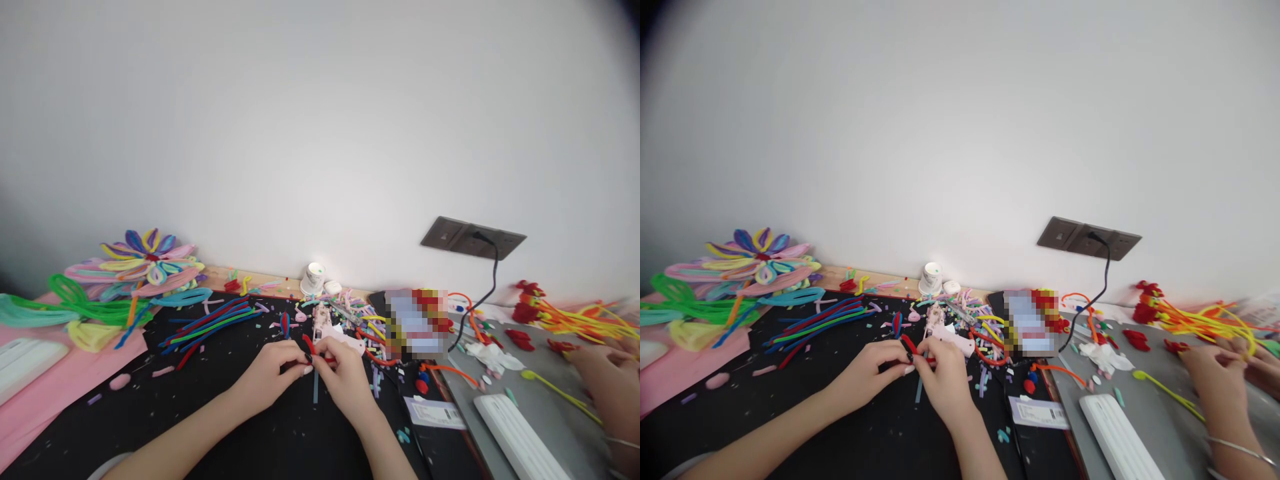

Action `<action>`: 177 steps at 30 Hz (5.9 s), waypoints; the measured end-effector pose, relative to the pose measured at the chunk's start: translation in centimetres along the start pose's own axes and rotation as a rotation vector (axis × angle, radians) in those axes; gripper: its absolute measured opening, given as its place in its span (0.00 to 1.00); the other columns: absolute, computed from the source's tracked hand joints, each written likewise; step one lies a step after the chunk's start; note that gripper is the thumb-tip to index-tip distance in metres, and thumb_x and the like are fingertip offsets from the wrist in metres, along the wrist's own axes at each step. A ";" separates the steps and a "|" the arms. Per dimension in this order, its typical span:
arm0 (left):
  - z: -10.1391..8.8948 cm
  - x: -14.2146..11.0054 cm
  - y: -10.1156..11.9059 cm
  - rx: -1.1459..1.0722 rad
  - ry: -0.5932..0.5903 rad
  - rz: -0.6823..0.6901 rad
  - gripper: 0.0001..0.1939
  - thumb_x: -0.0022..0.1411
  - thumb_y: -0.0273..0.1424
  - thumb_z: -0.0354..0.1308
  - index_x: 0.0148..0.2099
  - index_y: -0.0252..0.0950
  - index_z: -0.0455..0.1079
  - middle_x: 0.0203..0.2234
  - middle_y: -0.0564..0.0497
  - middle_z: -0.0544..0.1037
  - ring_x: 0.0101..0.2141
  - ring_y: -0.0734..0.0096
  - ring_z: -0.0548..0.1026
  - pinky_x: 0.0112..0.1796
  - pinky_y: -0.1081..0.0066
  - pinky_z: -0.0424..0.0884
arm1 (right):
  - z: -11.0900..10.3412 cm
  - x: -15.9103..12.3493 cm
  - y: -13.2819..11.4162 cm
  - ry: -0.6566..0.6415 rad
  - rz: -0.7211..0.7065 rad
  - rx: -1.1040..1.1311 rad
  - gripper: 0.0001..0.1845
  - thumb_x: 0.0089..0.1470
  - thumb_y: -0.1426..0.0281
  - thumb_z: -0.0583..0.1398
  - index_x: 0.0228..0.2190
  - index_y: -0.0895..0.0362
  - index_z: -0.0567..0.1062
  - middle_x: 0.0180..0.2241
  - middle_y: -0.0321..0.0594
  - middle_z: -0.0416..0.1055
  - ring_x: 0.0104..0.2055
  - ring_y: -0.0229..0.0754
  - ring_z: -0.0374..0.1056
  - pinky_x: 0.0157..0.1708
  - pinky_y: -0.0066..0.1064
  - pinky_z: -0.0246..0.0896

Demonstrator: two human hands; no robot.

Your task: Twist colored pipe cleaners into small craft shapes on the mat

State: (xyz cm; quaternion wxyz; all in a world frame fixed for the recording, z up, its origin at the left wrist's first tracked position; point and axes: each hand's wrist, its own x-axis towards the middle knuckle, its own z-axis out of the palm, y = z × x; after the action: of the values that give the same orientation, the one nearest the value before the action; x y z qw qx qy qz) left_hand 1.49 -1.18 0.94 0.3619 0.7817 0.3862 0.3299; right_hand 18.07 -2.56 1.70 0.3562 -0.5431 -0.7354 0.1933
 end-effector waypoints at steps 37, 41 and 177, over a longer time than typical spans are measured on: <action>0.9 -0.1 0.1 -0.250 0.003 -0.191 0.10 0.53 0.33 0.55 0.23 0.32 0.65 0.20 0.55 0.67 0.22 0.77 0.62 0.25 0.76 0.59 | 1.0 0.3 0.5 -0.094 0.238 0.789 0.04 0.43 0.72 0.62 0.23 0.59 0.70 0.20 0.32 0.65 0.23 0.34 0.59 0.24 0.25 0.55; 1.2 -0.1 -0.2 -0.273 -0.011 -0.238 0.10 0.52 0.32 0.56 0.24 0.32 0.65 0.18 0.57 0.65 0.21 0.78 0.61 0.24 0.76 0.58 | 1.3 0.2 0.4 -0.080 0.257 0.732 0.03 0.42 0.74 0.60 0.23 0.58 0.69 0.20 0.32 0.64 0.22 0.34 0.60 0.23 0.25 0.55; 0.3 -0.2 -0.4 -0.654 -0.017 -0.405 0.13 0.49 0.38 0.61 0.30 0.32 0.72 0.23 0.50 0.77 0.24 0.72 0.73 0.29 0.73 0.69 | 0.7 0.1 0.7 -0.086 0.324 0.847 0.08 0.45 0.70 0.61 0.19 0.59 0.68 0.16 0.31 0.62 0.18 0.31 0.52 0.18 0.23 0.46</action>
State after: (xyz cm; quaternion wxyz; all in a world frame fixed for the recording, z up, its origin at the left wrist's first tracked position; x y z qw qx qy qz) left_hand 1.53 -1.23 0.37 0.6533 0.5356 0.4040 0.3510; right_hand 17.98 -2.16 0.80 0.4812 -0.4490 -0.5114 0.5525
